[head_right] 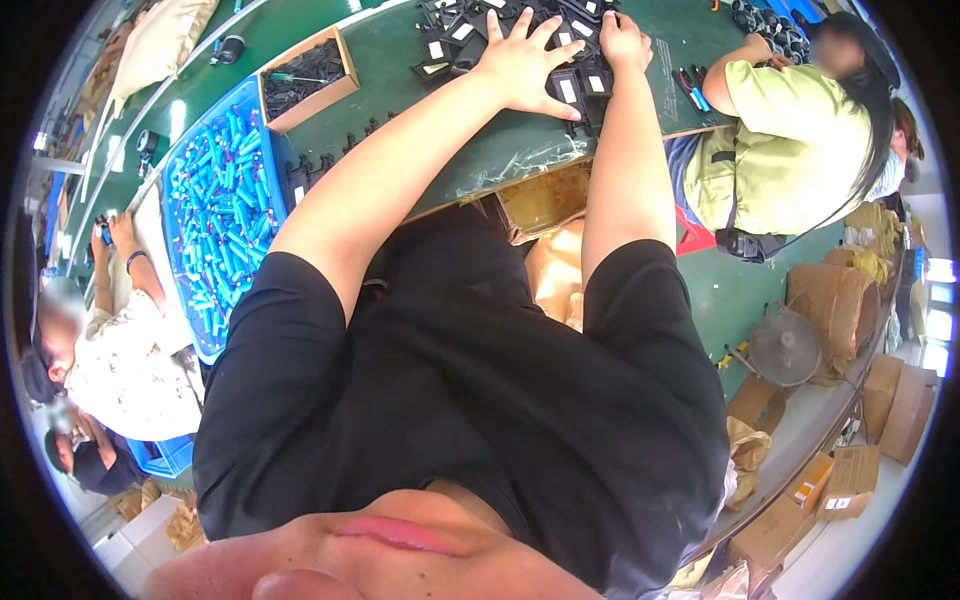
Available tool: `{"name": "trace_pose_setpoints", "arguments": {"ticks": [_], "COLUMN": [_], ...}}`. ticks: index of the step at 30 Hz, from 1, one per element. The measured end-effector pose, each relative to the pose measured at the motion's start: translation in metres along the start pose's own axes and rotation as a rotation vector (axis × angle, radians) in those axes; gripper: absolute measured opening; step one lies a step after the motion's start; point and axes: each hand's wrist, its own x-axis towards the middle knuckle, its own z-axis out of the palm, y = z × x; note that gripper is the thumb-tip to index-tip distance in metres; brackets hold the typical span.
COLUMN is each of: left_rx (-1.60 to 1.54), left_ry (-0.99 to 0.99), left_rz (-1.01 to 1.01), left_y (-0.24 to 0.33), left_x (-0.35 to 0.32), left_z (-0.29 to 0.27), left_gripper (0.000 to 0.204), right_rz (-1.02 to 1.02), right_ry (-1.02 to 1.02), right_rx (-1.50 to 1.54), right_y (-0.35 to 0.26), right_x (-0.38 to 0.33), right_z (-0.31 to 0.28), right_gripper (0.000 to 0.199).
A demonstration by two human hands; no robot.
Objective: Assembling cylindrical batteries into plastic cases on a production line.
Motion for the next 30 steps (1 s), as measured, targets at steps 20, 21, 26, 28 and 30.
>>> {"name": "trace_pose_setpoints", "arguments": {"ticks": [20, 21, 26, 28, 30], "left_rx": [0.039, 0.038, -0.053, -0.237, -0.378], "left_ry": [0.168, 0.19, 0.393, 0.372, 0.354], "left_rz": [0.001, 0.015, 0.138, 0.22, 0.275], "left_y": [-0.054, -0.055, -0.061, -0.061, -0.06], "left_x": [-0.045, -0.047, -0.07, -0.108, -0.164], "left_z": [0.003, 0.002, -0.023, -0.063, -0.106], "left_gripper": [0.101, 0.097, 0.068, 0.065, 0.061], "right_rz": [-0.04, -0.052, -0.326, -0.4, -0.428], "right_ry": [0.021, 0.05, 0.387, 0.389, 0.193], "right_rx": [0.088, 0.143, 0.096, 0.204, 0.402], "right_y": [-0.033, -0.034, -0.045, -0.061, -0.083], "right_x": [-0.051, -0.051, -0.045, -0.042, -0.031], "right_z": [0.016, 0.017, 0.009, -0.003, -0.007], "right_gripper": [0.052, 0.049, 0.036, 0.033, 0.035]}}
